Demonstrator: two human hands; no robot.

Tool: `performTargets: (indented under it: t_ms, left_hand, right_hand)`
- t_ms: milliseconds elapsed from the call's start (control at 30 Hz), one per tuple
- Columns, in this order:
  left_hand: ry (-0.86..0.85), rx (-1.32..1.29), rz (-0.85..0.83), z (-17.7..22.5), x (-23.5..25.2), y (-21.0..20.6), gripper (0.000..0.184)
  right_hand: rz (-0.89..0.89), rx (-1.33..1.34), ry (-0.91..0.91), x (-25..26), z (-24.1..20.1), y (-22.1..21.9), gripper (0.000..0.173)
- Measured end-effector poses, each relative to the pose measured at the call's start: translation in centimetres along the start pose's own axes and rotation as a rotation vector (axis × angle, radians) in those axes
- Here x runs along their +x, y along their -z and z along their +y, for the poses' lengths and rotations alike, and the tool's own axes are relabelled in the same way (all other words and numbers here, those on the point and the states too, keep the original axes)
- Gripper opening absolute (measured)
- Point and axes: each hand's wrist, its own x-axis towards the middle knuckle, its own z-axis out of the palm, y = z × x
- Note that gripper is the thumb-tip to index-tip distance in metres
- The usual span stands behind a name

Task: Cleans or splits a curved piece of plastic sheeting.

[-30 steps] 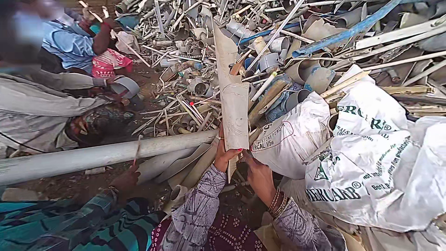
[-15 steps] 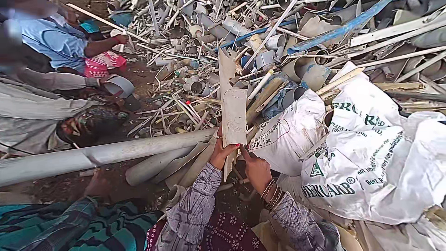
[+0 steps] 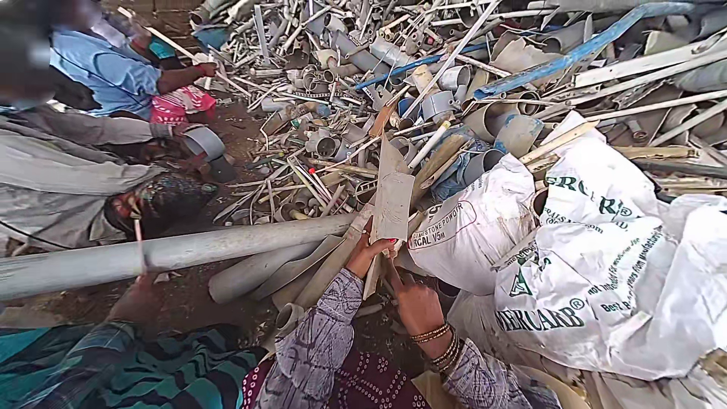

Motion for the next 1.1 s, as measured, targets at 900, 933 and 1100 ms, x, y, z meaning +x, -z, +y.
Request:
performTargets:
  t_ms: [900,933,1100]
  left_hand:
    - [-0.043,0.076,0.068,-0.4,0.0,-1.1,0.077]
    - [-0.05,0.039,0.083,-0.4,0.0,-1.1,0.076]
    - [-0.122,-0.141,0.054,-0.4,0.6,0.2,0.082]
  right_hand:
    - [-0.571,0.1,-0.117,2.0,-0.4,3.3,0.072]
    - [-0.573,0.111,-0.109,1.9,-0.7,3.5,0.071]
    - [-0.398,0.168,0.004,0.0,-0.4,2.3,0.072]
